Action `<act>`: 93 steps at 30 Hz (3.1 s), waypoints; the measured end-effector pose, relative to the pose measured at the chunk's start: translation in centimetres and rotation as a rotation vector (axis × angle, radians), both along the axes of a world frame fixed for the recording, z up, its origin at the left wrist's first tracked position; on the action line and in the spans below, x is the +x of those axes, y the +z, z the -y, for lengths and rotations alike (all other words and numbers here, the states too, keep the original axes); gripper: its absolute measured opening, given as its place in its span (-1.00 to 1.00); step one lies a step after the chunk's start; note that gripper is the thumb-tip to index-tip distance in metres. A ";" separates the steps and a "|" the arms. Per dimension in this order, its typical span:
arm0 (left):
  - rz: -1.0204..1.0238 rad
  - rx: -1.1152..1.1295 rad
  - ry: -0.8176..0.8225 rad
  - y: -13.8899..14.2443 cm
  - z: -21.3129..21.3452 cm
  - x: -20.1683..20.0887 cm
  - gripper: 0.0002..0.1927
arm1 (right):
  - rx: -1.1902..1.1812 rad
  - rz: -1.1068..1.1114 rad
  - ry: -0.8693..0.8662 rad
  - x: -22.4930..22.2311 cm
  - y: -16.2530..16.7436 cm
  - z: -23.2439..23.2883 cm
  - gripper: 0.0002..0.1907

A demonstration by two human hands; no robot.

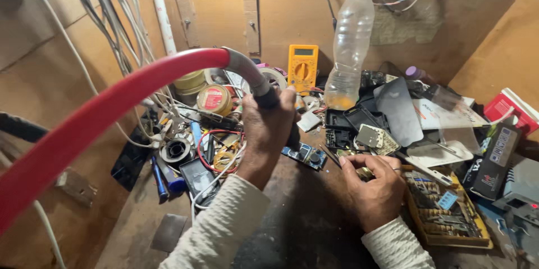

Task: The person solders components onto a small circuit board at a cluttered workbench. They hold the board steady with one hand while applying a soldering iron to its contacts, occasionally repositioning the board and using a small tool on the components.

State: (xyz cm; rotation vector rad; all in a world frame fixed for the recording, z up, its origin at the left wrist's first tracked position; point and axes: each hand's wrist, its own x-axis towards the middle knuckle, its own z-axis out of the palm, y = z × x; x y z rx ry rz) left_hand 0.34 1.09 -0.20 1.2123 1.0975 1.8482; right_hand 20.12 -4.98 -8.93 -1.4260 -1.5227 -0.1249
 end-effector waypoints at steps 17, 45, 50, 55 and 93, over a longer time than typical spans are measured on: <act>-0.030 -0.042 0.104 -0.4 -0.7 0.8 -0.76 | -0.003 -0.027 -0.011 0.2 0.0 0.1 -0.85; -0.079 -0.004 0.182 -0.4 0.6 -0.4 -0.72 | 0.021 -0.041 -0.002 0.0 -0.2 0.0 -0.85; 0.025 0.010 0.090 -0.8 0.6 -0.7 -0.78 | 0.017 -0.004 -0.008 0.0 -0.3 -0.1 -0.85; 0.005 0.057 0.069 -0.1 1.0 0.5 -0.71 | -0.003 -0.025 0.000 0.0 -0.2 -0.2 -0.86; -0.033 -0.017 0.102 0.6 0.7 -0.7 -0.74 | -0.041 -0.026 -0.020 0.0 -0.1 0.1 -0.85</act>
